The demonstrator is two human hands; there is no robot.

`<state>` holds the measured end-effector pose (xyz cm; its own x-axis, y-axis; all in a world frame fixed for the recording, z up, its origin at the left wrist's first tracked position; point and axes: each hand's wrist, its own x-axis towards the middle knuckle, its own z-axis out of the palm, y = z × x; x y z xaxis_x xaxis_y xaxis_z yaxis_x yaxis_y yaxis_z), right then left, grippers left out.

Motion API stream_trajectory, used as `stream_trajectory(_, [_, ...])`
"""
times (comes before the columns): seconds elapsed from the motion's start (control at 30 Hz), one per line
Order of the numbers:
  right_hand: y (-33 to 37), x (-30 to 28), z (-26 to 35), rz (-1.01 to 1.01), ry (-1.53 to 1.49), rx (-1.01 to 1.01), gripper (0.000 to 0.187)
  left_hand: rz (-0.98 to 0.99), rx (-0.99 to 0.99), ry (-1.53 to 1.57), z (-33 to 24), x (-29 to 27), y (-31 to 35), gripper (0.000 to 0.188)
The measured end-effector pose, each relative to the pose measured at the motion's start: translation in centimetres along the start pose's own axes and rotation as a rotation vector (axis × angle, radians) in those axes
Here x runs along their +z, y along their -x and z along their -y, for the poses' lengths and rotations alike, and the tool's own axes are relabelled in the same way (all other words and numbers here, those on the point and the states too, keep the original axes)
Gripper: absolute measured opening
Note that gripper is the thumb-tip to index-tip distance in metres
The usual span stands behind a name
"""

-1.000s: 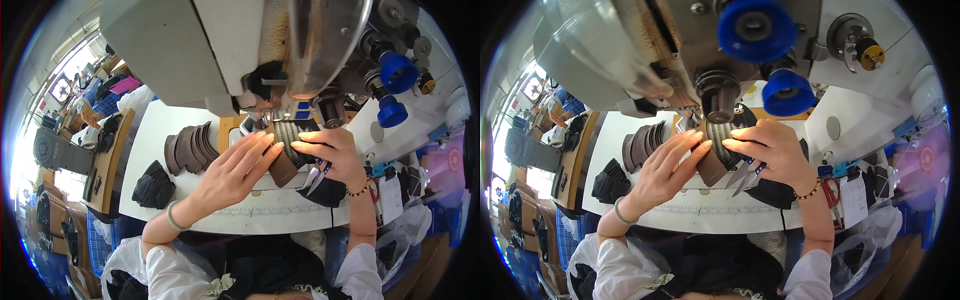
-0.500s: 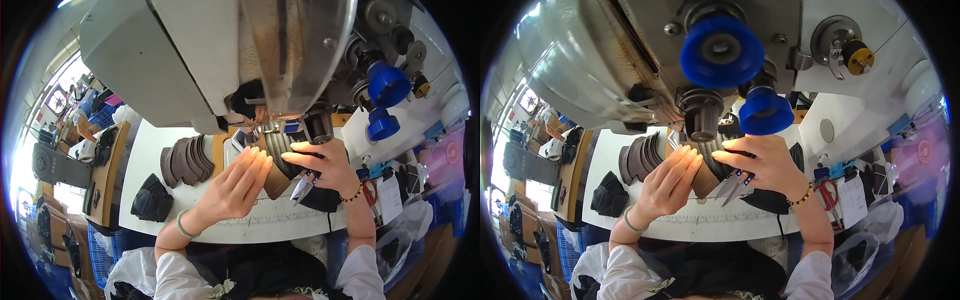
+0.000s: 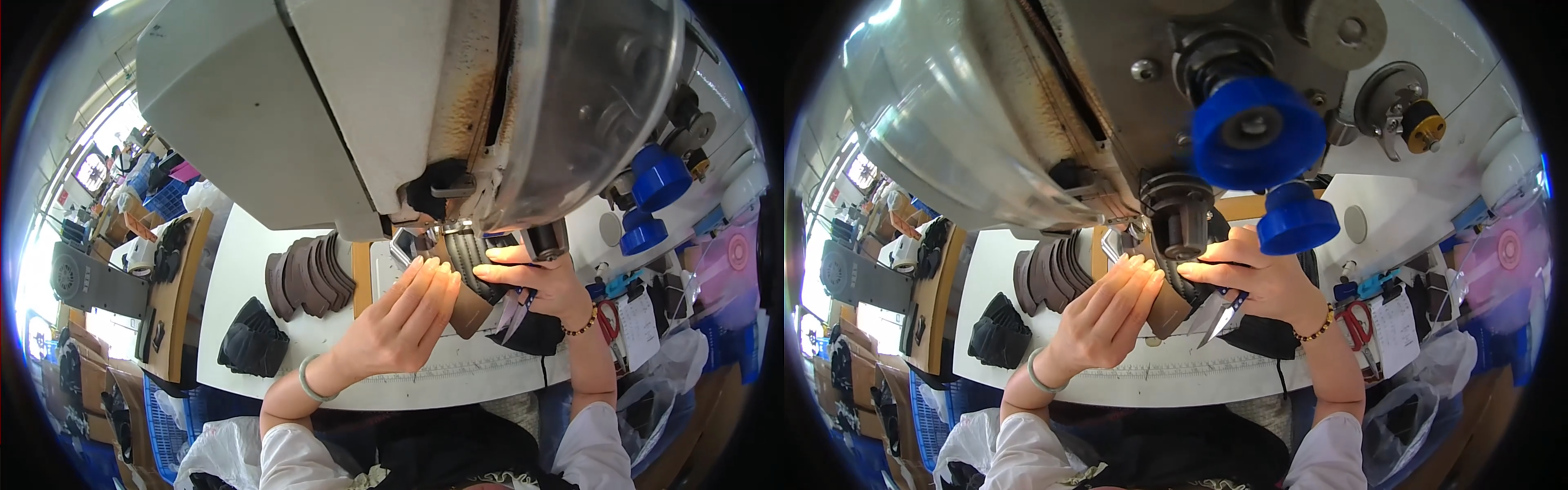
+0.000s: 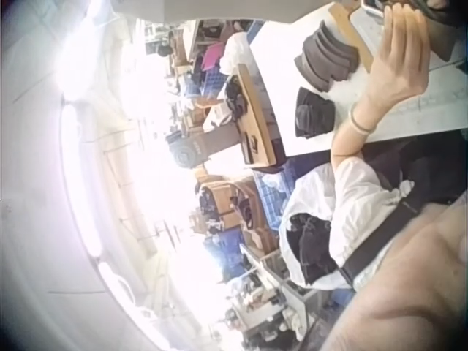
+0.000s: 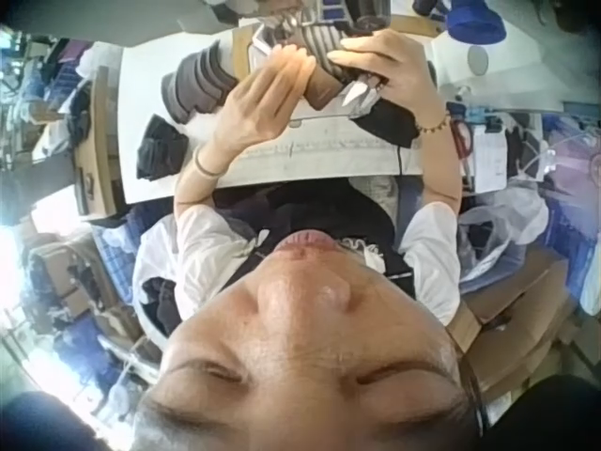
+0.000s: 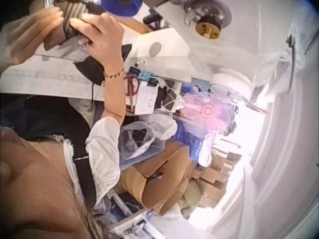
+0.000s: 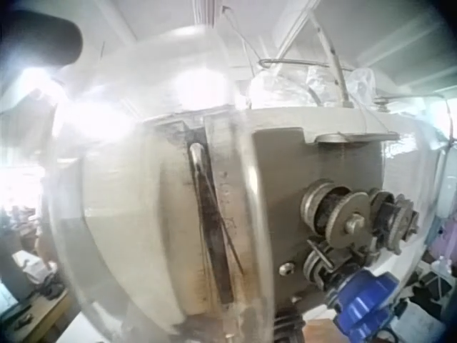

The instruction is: Stitching together components of a black padded shoe upper using an industrial sewing machine.

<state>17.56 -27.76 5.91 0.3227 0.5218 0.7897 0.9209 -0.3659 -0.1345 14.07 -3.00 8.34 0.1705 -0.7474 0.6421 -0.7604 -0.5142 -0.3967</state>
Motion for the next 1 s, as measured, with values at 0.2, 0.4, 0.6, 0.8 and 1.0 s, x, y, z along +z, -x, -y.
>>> stream_trajectory(0.2, [-0.1, 0.3, 0.7, -0.011, 0.077, 0.057, 0.046, -0.056, -0.086, 0.108, 1.0, 1.0, 0.7, 0.041])
stream_trajectory(0.4, [-0.6, 0.9, 0.9, -0.062, 0.174, 0.065, 0.050, -0.137, -0.159, 0.146, 1.4, 1.6, 1.1, 0.049])
stream_trajectory(0.6, [-0.7, 0.4, 1.1, -0.040, 0.218, 0.028, 0.053, -0.186, -0.105, 0.123, 1.4, 1.8, 1.6, 0.050])
stream_trajectory(0.8, [-0.3, 0.8, 0.3, -0.069, 0.120, 0.081, 0.051, -0.195, -0.121, 0.195, 1.4, 1.5, 1.2, 0.036])
stream_trajectory(1.0, [0.1, 0.6, 0.4, -0.029, 0.129, 0.108, 0.045, -0.157, -0.053, 0.102, 1.4, 1.4, 0.9, 0.040])
